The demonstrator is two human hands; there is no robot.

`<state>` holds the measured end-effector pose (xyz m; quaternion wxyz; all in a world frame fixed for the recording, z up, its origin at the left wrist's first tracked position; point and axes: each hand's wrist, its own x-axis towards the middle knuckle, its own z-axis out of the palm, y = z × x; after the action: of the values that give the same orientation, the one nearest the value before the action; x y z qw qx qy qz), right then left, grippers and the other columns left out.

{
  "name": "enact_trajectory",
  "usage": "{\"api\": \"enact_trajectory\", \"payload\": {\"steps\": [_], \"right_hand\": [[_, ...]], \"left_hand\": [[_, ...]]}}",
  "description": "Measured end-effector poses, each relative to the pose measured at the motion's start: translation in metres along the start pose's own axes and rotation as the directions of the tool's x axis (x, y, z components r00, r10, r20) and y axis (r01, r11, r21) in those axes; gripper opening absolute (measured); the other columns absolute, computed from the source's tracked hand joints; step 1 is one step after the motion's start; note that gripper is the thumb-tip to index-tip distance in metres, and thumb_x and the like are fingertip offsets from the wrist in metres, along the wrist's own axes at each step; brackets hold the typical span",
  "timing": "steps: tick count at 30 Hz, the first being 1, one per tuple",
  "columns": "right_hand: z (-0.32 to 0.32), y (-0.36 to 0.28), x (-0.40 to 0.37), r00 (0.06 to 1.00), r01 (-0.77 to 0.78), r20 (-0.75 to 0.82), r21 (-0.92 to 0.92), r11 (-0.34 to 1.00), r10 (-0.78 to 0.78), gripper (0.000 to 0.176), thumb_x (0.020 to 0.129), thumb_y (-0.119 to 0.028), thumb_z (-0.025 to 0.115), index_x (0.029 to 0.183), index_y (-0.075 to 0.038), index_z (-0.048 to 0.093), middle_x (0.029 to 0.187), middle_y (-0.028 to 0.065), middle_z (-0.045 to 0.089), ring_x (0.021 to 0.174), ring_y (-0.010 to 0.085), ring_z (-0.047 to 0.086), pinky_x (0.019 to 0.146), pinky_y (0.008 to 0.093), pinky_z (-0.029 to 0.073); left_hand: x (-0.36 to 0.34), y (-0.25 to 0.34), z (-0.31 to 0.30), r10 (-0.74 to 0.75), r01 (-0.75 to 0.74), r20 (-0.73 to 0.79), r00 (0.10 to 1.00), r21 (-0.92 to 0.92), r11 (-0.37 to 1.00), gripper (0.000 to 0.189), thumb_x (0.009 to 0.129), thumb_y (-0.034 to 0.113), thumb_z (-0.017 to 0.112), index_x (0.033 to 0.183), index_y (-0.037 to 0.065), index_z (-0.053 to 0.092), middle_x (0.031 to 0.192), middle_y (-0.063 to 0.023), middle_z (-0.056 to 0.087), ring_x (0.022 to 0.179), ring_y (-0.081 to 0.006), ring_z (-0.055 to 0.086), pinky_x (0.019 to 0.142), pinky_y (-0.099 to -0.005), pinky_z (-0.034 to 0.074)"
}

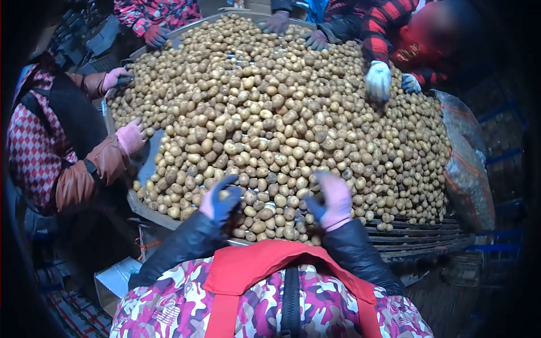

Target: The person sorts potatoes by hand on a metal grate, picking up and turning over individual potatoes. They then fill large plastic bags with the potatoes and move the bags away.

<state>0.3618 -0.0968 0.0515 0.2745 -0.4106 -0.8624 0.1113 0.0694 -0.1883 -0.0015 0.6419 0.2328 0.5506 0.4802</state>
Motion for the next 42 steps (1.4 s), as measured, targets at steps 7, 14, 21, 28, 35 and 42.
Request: {"api": "enact_trajectory", "payload": {"steps": [7,14,21,28,35,42], "right_hand": [[-0.021,0.087,-0.018,0.973,-0.231,-0.104,-0.475,0.849,0.207,0.071,0.080,-0.044,0.075,0.136,-0.004,0.054,0.135,0.0192,0.052,0.132,0.0405,0.042,0.113,0.0577,0.026],[0.041,0.061,0.136,0.904,-0.027,0.317,-0.626,0.779,0.286,0.025,0.086,-0.025,0.064,0.109,-0.014,0.069,0.111,0.0058,0.063,0.115,0.0252,0.056,0.096,0.0483,0.041],[0.052,0.061,0.191,0.579,0.001,0.578,-0.707,0.708,0.576,0.028,0.088,-0.019,0.064,0.112,-0.009,0.074,0.111,0.0148,0.073,0.107,0.0316,0.069,0.088,0.0447,0.055],[0.029,0.049,0.151,0.671,-0.254,0.461,-0.593,0.764,0.581,0.037,0.086,-0.039,0.069,0.112,-0.013,0.071,0.105,0.0146,0.072,0.105,0.0334,0.068,0.089,0.0451,0.054],[0.035,-0.003,0.033,0.992,-0.127,-0.025,-0.004,0.992,0.127,0.038,0.078,-0.028,0.080,0.106,-0.004,0.070,0.094,0.0146,0.069,0.079,0.0292,0.067,0.072,0.0402,0.053],[0.003,-0.017,-0.002,0.996,-0.072,0.067,0.116,0.991,0.065,0.066,0.077,-0.042,0.077,0.129,-0.006,0.057,0.127,0.0172,0.060,0.119,0.0362,0.056,0.106,0.0525,0.039]], "left_hand": [[-0.014,-0.024,-0.068,0.557,-0.330,-0.023,0.830,0.785,0.524,0.053,0.086,0.004,0.067,0.138,0.005,0.055,0.113,-0.0175,0.066,0.102,-0.0285,0.066,0.090,-0.0370,0.053],[-0.014,-0.010,-0.056,0.514,-0.302,0.048,0.857,0.854,0.424,0.048,0.088,0.008,0.067,0.136,0.009,0.058,0.113,-0.0202,0.066,0.102,-0.0351,0.067,0.089,-0.0408,0.054],[-0.011,-0.013,-0.058,0.505,-0.302,0.043,0.862,0.844,0.444,0.048,0.088,0.010,0.069,0.134,0.009,0.059,0.112,-0.0204,0.066,0.103,-0.0352,0.067,0.088,-0.0402,0.054],[-0.016,-0.015,-0.055,0.575,-0.384,0.022,0.818,0.764,0.518,0.047,0.087,0.006,0.069,0.133,0.005,0.059,0.111,-0.0182,0.067,0.099,-0.0285,0.069,0.087,-0.0368,0.054],[-0.002,-0.010,0.007,-0.150,0.202,0.251,0.956,-0.195,0.960,0.056,0.100,0.035,0.058,0.147,0.008,0.043,0.113,-0.0128,0.065,0.092,-0.0206,0.067,0.075,-0.0327,0.056],[0.015,-0.023,0.010,-0.229,0.549,0.622,0.749,-0.388,0.740,0.056,0.100,0.033,0.060,0.150,0.014,0.040,0.132,-0.0107,0.059,0.102,-0.0177,0.065,0.078,-0.0275,0.058]]}}
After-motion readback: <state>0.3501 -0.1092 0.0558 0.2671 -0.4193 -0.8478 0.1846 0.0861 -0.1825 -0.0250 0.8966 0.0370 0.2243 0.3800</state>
